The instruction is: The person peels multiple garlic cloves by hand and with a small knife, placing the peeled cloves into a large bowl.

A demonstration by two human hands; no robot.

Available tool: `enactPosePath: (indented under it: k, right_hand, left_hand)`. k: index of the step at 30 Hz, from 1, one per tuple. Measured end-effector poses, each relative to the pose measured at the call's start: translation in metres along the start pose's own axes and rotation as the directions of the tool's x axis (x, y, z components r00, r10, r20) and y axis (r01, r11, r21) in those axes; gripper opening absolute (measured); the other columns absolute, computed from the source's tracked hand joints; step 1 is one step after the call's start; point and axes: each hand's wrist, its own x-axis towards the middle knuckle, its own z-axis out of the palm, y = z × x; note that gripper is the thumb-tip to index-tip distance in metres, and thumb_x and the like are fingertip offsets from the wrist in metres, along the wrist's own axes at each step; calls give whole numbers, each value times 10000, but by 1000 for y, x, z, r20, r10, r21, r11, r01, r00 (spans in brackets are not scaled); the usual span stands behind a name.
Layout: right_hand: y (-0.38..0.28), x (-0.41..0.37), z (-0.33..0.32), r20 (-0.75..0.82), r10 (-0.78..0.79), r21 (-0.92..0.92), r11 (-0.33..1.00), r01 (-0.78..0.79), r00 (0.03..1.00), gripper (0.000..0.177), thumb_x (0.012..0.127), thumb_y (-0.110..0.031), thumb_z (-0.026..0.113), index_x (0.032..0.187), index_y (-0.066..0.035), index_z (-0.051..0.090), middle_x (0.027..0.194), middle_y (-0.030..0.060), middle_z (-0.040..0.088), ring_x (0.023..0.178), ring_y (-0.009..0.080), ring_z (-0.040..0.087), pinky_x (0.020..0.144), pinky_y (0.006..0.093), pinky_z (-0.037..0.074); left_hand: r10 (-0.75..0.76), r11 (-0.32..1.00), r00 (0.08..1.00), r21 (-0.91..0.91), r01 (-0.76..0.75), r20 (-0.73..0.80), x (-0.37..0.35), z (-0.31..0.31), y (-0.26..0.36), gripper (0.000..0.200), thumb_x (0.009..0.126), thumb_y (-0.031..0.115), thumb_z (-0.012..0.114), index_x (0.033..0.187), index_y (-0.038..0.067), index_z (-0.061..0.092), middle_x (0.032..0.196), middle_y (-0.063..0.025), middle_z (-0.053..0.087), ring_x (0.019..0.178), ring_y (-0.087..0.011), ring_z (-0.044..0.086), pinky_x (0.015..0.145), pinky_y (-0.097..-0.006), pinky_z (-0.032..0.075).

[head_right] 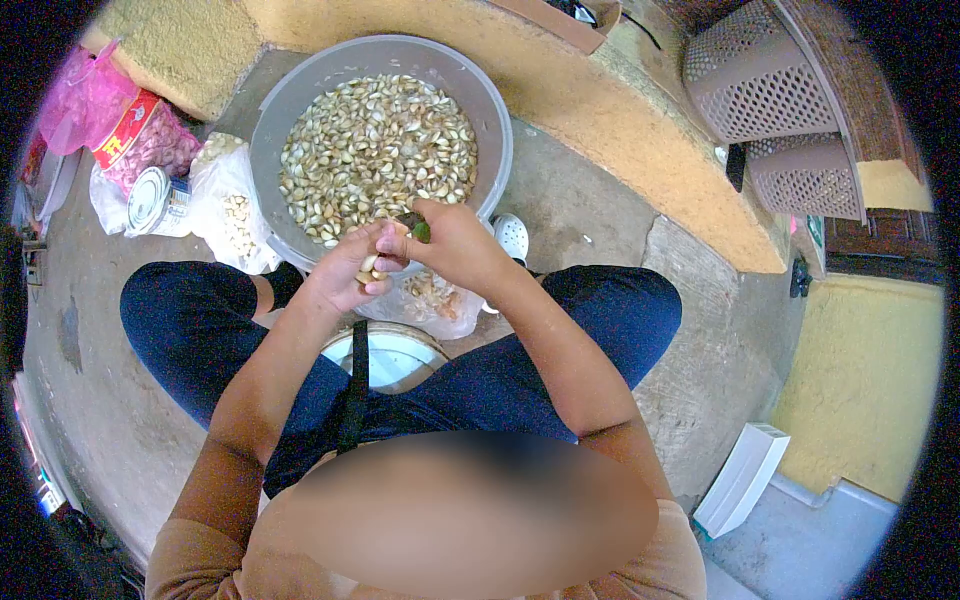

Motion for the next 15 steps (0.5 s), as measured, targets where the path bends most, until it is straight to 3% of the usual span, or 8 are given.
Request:
enactPosePath:
  k: [8,12,15]
  right_hand:
    - [-3,-1,-1,19,2,5,1000,-2,1000,570,680,-468,624,829,74,534,679,245,552,649,353,565,577,386,425]
    - [-5,-1,-1,31,-1,3,1000,1,1000,572,688,-467,617,828,80,530,675,250,551,654,355,567,583,387,427]
    - [3,-1,3,-20,-38,-4,999,38,999,494,676,-432,651,809,31,543,573,150,521,530,214,520,516,320,405]
  left_hand:
    - [-20,998,998,-54,23,56,-2,2,1,107,841,211,498,848,110,464,627,69,405,531,-30,361,333,-149,279]
    - [-16,997,994,-75,25,111,-2,-2,0,183,836,212,507,917,52,467,672,54,414,547,-31,395,353,-150,326]
    - [-19,998,995,-59,25,101,-2,-2,0,156,839,211,501,888,67,466,659,57,411,543,-31,385,345,-149,316]
